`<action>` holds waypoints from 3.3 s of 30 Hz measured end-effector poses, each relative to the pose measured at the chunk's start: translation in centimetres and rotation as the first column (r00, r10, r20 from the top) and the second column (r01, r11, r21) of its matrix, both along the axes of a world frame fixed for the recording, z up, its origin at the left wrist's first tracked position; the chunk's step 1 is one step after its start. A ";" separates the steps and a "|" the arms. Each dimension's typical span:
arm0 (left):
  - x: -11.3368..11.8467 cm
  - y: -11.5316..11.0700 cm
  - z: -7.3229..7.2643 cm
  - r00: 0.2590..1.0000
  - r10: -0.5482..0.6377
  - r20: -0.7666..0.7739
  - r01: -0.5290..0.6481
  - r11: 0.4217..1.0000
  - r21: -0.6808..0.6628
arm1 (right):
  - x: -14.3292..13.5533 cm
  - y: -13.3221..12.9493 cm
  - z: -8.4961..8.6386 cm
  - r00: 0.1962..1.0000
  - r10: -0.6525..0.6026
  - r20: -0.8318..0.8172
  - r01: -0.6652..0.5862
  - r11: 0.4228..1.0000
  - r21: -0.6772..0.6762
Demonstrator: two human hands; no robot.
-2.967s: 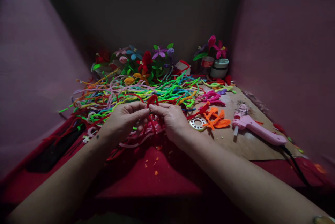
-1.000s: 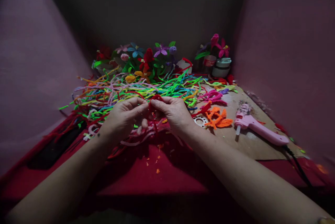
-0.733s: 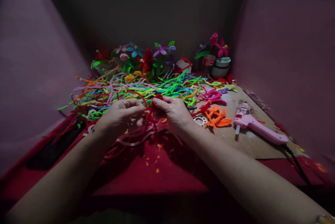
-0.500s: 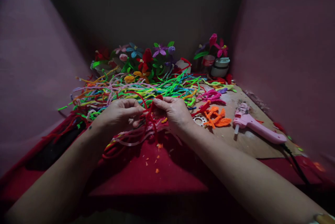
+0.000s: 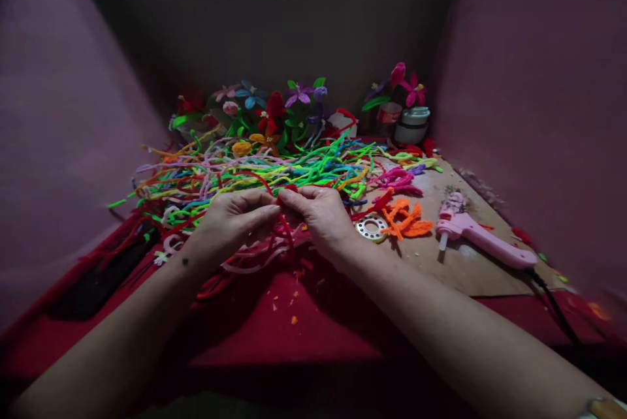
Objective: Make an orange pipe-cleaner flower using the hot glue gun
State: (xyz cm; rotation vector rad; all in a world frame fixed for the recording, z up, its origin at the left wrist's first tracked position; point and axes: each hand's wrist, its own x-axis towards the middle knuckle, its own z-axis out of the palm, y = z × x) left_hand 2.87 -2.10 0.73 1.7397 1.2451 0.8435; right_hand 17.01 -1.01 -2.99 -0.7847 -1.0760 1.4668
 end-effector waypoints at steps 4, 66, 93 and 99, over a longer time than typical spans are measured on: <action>-0.3 0.1 0.1 0.999 -0.047 -0.022 0.048 0.998 0.031 | 0.1 0.2 0.0 0.998 -0.031 -0.061 0.030 0.999 -0.025; -1.4 0.7 0.5 0.999 0.002 0.039 0.000 0.998 -0.063 | -0.7 -1.8 0.6 0.953 0.205 0.222 -0.190 0.978 -0.088; -1.0 0.7 -0.8 0.967 0.226 0.119 -0.249 0.939 0.239 | -0.7 -0.7 0.7 0.992 -0.057 -0.114 0.028 0.970 -0.242; -0.8 1.4 -1.2 0.902 0.112 0.416 0.002 0.965 -0.263 | -0.3 0.2 0.2 0.952 -0.061 -0.300 -0.012 0.972 -0.233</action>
